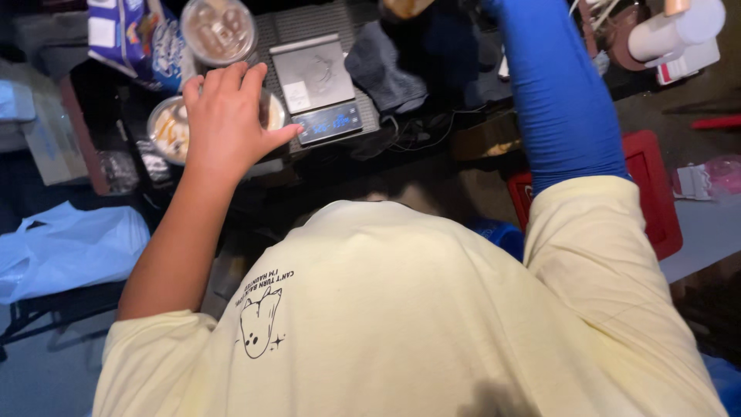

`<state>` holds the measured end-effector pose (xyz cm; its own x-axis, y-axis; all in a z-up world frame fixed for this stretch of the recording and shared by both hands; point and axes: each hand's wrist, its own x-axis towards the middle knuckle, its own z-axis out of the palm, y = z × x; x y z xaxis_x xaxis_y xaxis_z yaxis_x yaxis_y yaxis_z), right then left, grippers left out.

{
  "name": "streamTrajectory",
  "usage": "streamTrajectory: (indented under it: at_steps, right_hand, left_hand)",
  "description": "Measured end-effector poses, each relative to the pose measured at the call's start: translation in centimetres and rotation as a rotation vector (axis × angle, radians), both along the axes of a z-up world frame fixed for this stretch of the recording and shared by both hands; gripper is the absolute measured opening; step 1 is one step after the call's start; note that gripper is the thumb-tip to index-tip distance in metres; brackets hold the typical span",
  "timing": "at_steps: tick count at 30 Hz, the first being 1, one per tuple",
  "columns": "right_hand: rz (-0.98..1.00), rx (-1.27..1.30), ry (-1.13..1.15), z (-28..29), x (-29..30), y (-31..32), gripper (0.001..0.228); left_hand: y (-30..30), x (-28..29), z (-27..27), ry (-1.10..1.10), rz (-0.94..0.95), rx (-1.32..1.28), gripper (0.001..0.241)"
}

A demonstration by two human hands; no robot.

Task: The person prepares multiple coffee drinks by pouring liquids into cups, adding syrups from squeeze bottles, and mixing ingredients.

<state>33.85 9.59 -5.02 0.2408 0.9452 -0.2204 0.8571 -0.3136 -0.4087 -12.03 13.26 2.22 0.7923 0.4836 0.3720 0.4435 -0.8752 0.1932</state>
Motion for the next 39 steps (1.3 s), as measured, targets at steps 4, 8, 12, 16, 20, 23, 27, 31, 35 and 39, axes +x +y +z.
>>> streamTrajectory:
  at_steps: [4,8,12,16,20,23,27,31,35,39]
  right_hand:
    - [-0.066,-0.017,0.037,1.3,4.6,-2.6,0.068]
    - [-0.114,-0.030,0.052,4.3,11.5,-5.8,0.065]
    - [-0.121,-0.033,0.049,4.1,15.1,-5.9,0.063]
    - [-0.148,0.112,-0.206,1.1,14.7,-4.1,0.060]
    - [-0.203,0.405,-0.316,-0.8,13.5,-3.1,0.070]
    - [-0.293,0.360,-0.267,-1.3,12.1,-2.5,0.093]
    - [-0.304,0.213,-0.181,-2.8,11.2,-2.0,0.101]
    - [-0.296,0.262,-0.179,-3.2,11.8,-1.9,0.111]
    - [-0.284,0.268,-0.128,-0.1,9.4,-3.3,0.131]
    - [-0.075,0.303,-0.209,9.1,2.4,-5.6,0.106]
  left_hand:
    - [-1.4,4.2,1.3,-0.064,-0.071,-0.075,0.069]
    - [-1.8,10.2,1.8,-0.077,-0.136,-0.108,0.067]
    - [-2.1,15.8,1.6,-0.101,-0.166,-0.083,0.061]
    - [-2.7,19.7,1.5,-0.064,-0.172,-0.114,0.059]
    - [-3.2,21.6,1.5,-0.075,-0.155,-0.137,0.057]
    - [-3.7,21.5,1.4,-0.073,-0.105,-0.148,0.055]
    - [-4.4,19.7,1.2,-0.087,-0.024,-0.162,0.051]
    - [-5.7,16.9,1.9,-0.166,0.082,-0.167,0.045]
    - [-8.3,11.5,3.6,-0.257,0.243,-0.109,0.043]
    - [-11.9,4.0,5.7,-0.388,0.380,-0.104,0.037]
